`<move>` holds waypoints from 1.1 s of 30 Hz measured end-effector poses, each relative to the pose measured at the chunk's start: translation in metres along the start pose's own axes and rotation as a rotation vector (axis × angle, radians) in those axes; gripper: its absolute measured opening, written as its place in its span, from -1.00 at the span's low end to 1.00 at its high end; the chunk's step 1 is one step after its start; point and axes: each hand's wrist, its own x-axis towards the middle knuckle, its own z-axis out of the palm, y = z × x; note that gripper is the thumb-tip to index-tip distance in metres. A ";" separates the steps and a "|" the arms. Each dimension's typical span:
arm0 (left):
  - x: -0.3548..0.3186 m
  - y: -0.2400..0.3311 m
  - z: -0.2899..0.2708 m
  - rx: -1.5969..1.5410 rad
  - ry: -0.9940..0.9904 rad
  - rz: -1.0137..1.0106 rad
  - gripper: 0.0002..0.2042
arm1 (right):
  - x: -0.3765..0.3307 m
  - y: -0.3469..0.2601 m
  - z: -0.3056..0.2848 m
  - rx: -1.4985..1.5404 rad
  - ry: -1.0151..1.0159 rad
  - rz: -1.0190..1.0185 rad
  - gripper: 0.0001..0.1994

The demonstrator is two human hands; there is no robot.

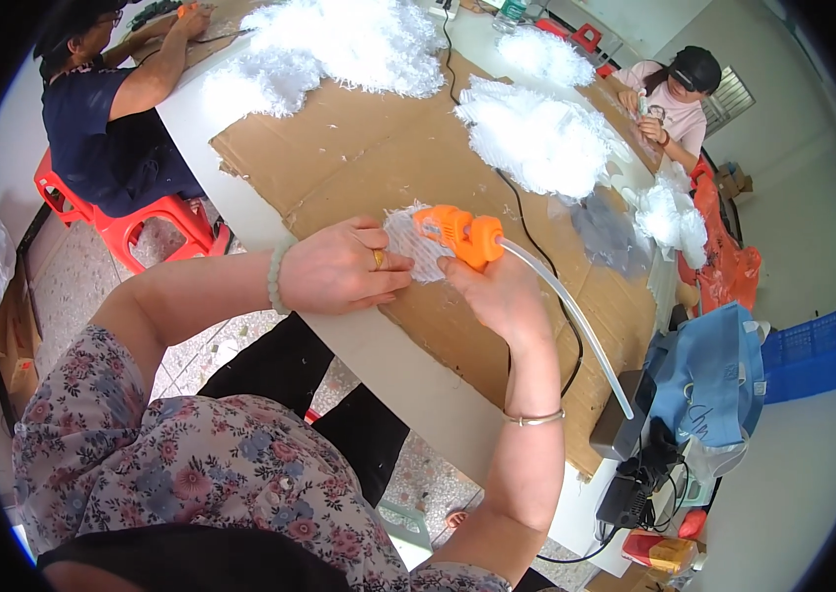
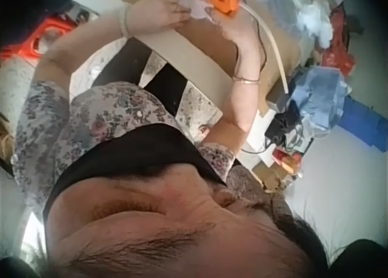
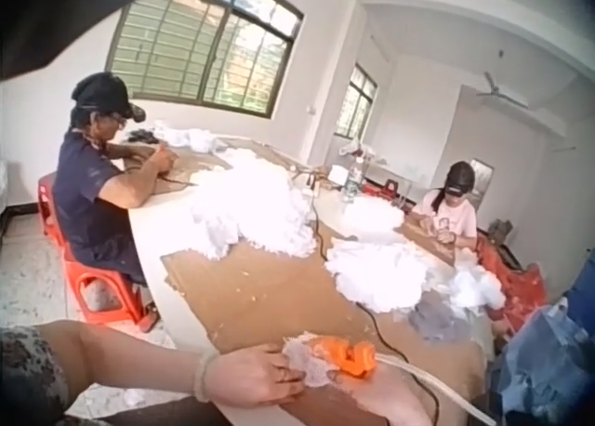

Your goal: Apply adhesive to pieces of white fiber stuffing using a hot glue gun in a factory setting.

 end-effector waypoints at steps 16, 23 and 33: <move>-0.001 0.000 -0.002 0.020 -0.023 0.032 -0.74 | 0.001 -0.016 0.013 -0.089 0.038 -0.043 -0.79; -0.002 0.000 0.002 -0.018 -0.018 0.022 -0.73 | -0.013 0.002 -0.002 -0.039 0.001 0.022 -0.79; -0.001 0.000 0.002 -0.006 -0.044 -0.002 -0.72 | -0.024 -0.004 -0.013 0.211 0.072 0.087 -0.84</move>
